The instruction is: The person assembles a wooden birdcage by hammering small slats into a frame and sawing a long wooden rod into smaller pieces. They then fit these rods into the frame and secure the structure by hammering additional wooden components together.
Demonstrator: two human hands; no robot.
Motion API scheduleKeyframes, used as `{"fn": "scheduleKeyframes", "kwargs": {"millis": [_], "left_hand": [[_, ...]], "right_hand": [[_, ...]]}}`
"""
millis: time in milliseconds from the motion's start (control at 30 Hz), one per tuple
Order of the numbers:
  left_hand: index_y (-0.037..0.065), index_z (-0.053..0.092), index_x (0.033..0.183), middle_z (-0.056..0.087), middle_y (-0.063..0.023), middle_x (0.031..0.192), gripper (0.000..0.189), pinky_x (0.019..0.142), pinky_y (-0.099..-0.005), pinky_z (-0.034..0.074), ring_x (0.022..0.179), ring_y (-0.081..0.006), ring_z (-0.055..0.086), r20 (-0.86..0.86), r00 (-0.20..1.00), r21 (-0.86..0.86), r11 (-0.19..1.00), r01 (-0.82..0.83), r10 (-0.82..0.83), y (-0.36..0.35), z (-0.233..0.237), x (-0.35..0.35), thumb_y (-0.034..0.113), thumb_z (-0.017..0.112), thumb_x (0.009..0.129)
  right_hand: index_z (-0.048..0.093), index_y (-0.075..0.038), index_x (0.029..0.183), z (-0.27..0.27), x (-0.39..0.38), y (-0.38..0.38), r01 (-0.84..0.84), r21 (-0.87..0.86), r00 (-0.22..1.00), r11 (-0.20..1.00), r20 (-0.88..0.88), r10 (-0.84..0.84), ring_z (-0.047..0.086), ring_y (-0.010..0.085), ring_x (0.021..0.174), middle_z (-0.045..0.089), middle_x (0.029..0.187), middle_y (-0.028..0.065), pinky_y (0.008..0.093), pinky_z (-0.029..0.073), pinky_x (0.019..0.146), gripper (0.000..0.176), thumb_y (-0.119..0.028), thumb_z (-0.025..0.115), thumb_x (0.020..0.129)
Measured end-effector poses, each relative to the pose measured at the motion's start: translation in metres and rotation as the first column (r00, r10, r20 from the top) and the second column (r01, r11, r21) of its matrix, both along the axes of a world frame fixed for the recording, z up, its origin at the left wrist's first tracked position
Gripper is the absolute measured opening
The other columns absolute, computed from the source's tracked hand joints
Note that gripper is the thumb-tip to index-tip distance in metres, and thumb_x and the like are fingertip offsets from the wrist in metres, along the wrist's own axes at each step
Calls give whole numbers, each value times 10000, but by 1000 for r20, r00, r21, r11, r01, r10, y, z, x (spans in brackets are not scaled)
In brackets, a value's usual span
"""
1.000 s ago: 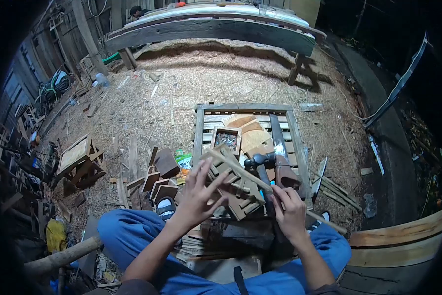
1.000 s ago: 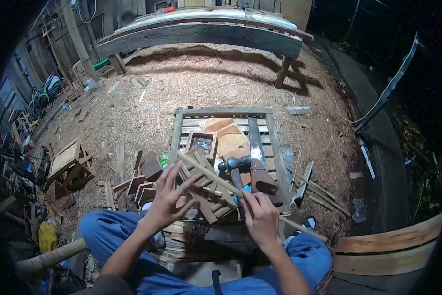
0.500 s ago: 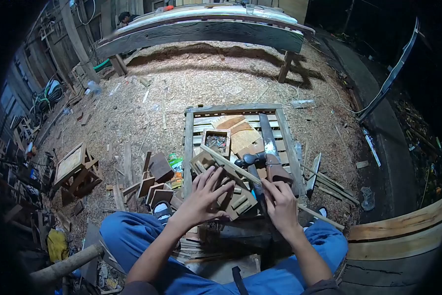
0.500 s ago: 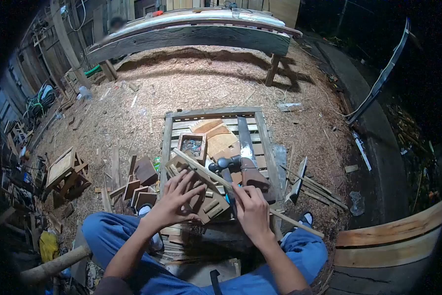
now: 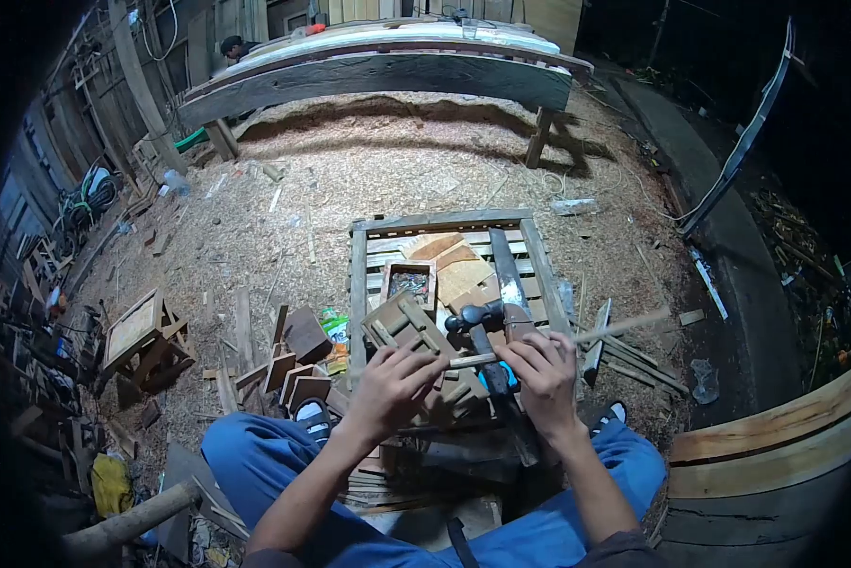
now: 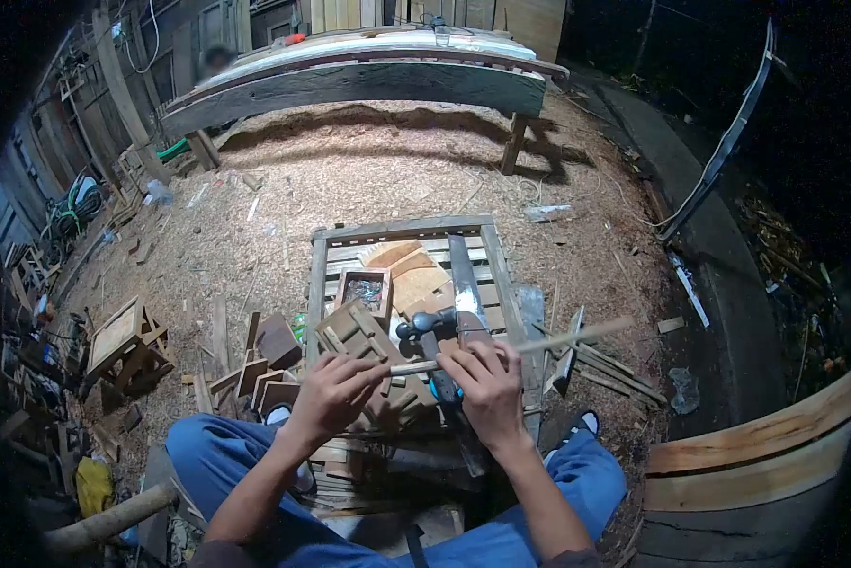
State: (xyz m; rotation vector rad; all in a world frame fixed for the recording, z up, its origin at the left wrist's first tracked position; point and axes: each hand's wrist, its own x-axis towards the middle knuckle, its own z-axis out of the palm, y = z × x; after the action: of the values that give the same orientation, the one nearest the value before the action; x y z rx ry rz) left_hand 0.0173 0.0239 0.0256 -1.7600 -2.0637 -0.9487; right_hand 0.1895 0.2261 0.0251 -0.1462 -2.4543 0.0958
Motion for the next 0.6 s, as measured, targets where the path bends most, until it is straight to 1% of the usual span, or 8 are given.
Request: {"fn": "scheduleKeyframes", "kwargs": {"millis": [100,233,267,333,367,467,533,600], "left_hand": [[78,753,1137,732,-90,1036,260,712,-369,553,859,-262,687,94,992,80,994,73,-81,-1,-8,5,46,766,880],[74,754,1131,732,-95,1047,263,752,-373,564,878,-267,690,99,990,117,989,91,-102,-5,-10,8,28,773,872],[71,755,1124,732,-96,1047,261,763,-371,569,879,-271,692,118,989,109,991,78,-91,-7,-10,9,21,775,868],[68,756,1117,733,-98,1047,259,774,-370,573,880,-275,694,134,987,94,993,74,-87,-11,-12,12,14,777,864],[66,743,1124,726,-102,1053,252,788,-380,567,897,-281,695,166,983,96,993,68,-83,-12,-15,13,37,771,875],[70,736,1115,724,-99,1052,246,801,-391,561,916,-283,701,305,946,90,992,86,-110,-16,-27,22,70,779,872],[77,741,1099,728,-90,1044,246,800,-392,561,916,-279,706,410,903,80,991,107,-131,-18,-23,24,80,794,859],[100,761,1079,750,-68,1052,258,792,-362,551,942,-248,723,230,944,-95,960,264,-237,-21,-16,23,81,829,830]], "right_hand": [[761,-145,1143,2,1,1,121,-1,991,993,-64,-121,641,236,1065,686,1084,54,461,383,1027,283,-103,701,869],[761,-205,1226,16,12,-7,381,-22,918,924,-113,-381,621,281,966,633,1038,59,450,407,946,429,-305,853,820],[761,-205,1226,13,14,-5,382,-26,917,924,-114,-382,621,281,966,633,1038,59,450,407,946,429,-305,853,820],[746,-169,1269,6,15,1,372,-368,923,852,45,-383,624,314,939,632,1033,92,441,450,871,452,-310,831,848],[740,-110,1274,4,14,4,289,-443,942,849,-25,-334,625,341,915,652,1000,124,443,475,817,438,-303,805,886],[746,-59,1240,0,16,10,211,-509,958,834,-60,-279,624,358,924,675,954,137,461,476,830,410,-296,787,908],[750,-25,1204,12,15,3,214,-512,954,832,-73,-291,670,298,932,703,939,133,418,513,824,316,-217,753,952],[757,-19,1171,17,15,-3,109,-769,950,630,-106,-295,707,202,906,718,954,113,348,547,785,222,-136,704,991]]}}
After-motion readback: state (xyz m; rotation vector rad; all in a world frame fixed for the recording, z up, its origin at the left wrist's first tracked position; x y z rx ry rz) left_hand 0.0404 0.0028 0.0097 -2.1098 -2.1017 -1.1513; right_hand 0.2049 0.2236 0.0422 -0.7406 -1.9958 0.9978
